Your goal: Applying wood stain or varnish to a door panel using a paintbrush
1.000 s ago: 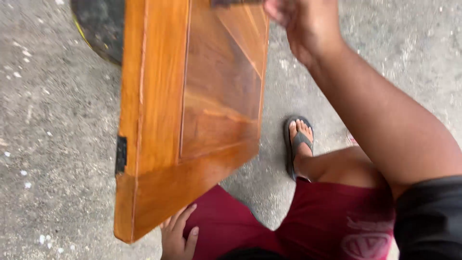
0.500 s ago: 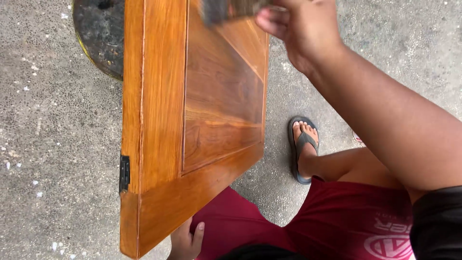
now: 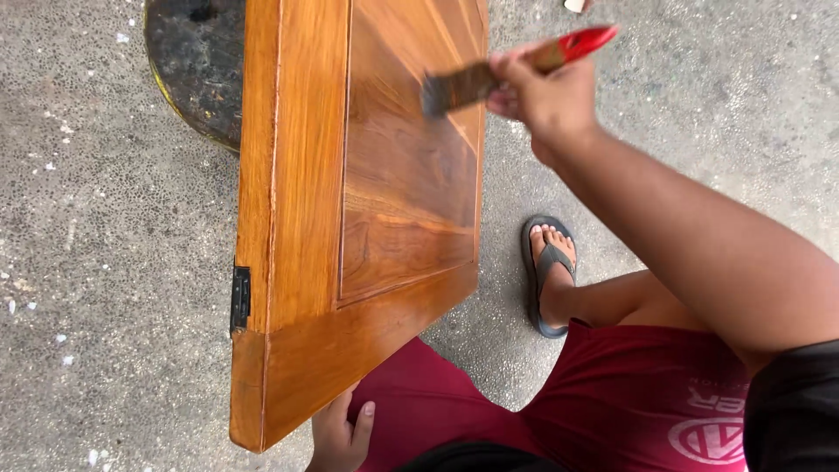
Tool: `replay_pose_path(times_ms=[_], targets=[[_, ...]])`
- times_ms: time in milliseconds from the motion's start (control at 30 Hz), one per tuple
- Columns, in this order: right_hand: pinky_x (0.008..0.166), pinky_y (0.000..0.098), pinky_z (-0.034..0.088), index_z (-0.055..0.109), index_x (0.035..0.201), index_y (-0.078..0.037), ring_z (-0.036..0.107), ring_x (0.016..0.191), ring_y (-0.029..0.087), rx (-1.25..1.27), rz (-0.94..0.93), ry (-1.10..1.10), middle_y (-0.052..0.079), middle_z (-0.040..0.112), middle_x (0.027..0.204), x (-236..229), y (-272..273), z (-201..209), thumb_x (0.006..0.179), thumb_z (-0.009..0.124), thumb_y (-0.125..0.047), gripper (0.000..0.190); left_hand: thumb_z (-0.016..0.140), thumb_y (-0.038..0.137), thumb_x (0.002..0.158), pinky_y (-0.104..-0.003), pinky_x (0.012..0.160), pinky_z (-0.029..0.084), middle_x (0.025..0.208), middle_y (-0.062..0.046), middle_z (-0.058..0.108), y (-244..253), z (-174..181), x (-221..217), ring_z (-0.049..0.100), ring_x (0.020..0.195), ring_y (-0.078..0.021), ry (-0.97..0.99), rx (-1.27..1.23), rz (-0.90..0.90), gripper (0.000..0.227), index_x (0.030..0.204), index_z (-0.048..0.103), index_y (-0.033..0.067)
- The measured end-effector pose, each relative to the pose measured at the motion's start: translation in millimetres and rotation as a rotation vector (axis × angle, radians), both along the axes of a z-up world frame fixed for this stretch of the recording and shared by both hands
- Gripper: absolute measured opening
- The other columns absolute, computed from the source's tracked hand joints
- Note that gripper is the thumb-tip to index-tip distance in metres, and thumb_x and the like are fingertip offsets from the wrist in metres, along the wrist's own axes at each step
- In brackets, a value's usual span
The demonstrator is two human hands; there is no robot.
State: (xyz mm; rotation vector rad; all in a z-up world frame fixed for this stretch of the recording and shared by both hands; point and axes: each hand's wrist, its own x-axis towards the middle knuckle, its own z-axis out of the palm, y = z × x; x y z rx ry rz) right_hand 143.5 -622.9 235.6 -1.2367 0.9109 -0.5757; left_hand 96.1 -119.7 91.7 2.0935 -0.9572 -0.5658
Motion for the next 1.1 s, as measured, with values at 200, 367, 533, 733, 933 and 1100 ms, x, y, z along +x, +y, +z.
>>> replay_pose_path(times_ms=[200,367,533,733,933,1100], targets=[[0.068,0.0240,0.070,0.068,0.102,0.000,0.076,0.075,0.016,0.088,0.076,-0.278,0.013,0.073,0.092,-9,10,24,0.095,0.075,-0.011,0.014,0.057,0.022,0.090,-0.043,0.101,0.049,0.133,-0.021,0.066,-5,2,-1,0.065,0.119,-0.0356,-0.005,-0.036,-0.003,0.049,0.131,0.059,-0.0041],[0.062,0.0205,0.067,0.064,0.094,0.000,0.070,0.066,0.015,0.208,0.075,-0.285,0.013,0.068,0.090,-17,19,-3,0.095,0.075,-0.011,0.016,0.056,0.026,0.090,-0.042,0.099,0.050,0.132,-0.020,0.067,-4,6,0,0.066,0.117,-0.0352,-0.004,-0.003,0.023,0.050,0.131,0.060,-0.0031],[0.069,0.0211,0.072,0.064,0.099,-0.005,0.079,0.078,0.018,0.022,-0.002,0.197,0.016,0.073,0.103,-29,25,-37,0.095,0.072,-0.008,0.009,0.054,0.021,0.092,-0.044,0.102,0.048,0.133,-0.020,0.066,-8,14,1,0.065,0.120,-0.0349,0.005,-0.050,-0.012,0.047,0.131,0.060,-0.0027],[0.069,0.0214,0.068,0.066,0.111,-0.001,0.074,0.075,0.017,0.262,0.093,-0.403,0.013,0.070,0.094,-26,17,-3,0.101,0.068,-0.007,0.012,0.057,0.023,0.090,-0.040,0.100,0.052,0.132,-0.017,0.069,-25,26,2,0.068,0.118,-0.0318,0.009,-0.074,0.008,0.046,0.129,0.064,0.0017],[0.062,0.0242,0.062,0.069,0.095,-0.005,0.068,0.069,0.015,0.176,-0.113,0.150,0.010,0.072,0.090,-54,19,-83,0.092,0.073,-0.006,0.006,0.056,0.024,0.089,-0.042,0.102,0.049,0.131,-0.018,0.068,-27,26,1,0.066,0.119,-0.0338,0.013,-0.039,0.014,0.045,0.128,0.065,0.0023],[0.064,0.0240,0.070,0.068,0.105,0.005,0.073,0.067,0.017,0.195,-0.027,-0.113,0.014,0.071,0.087,-27,32,9,0.091,0.074,-0.006,0.019,0.056,0.023,0.091,-0.040,0.102,0.049,0.131,-0.017,0.068,-24,19,-3,0.066,0.118,-0.0322,-0.013,-0.018,0.005,0.044,0.127,0.065,0.0003]])
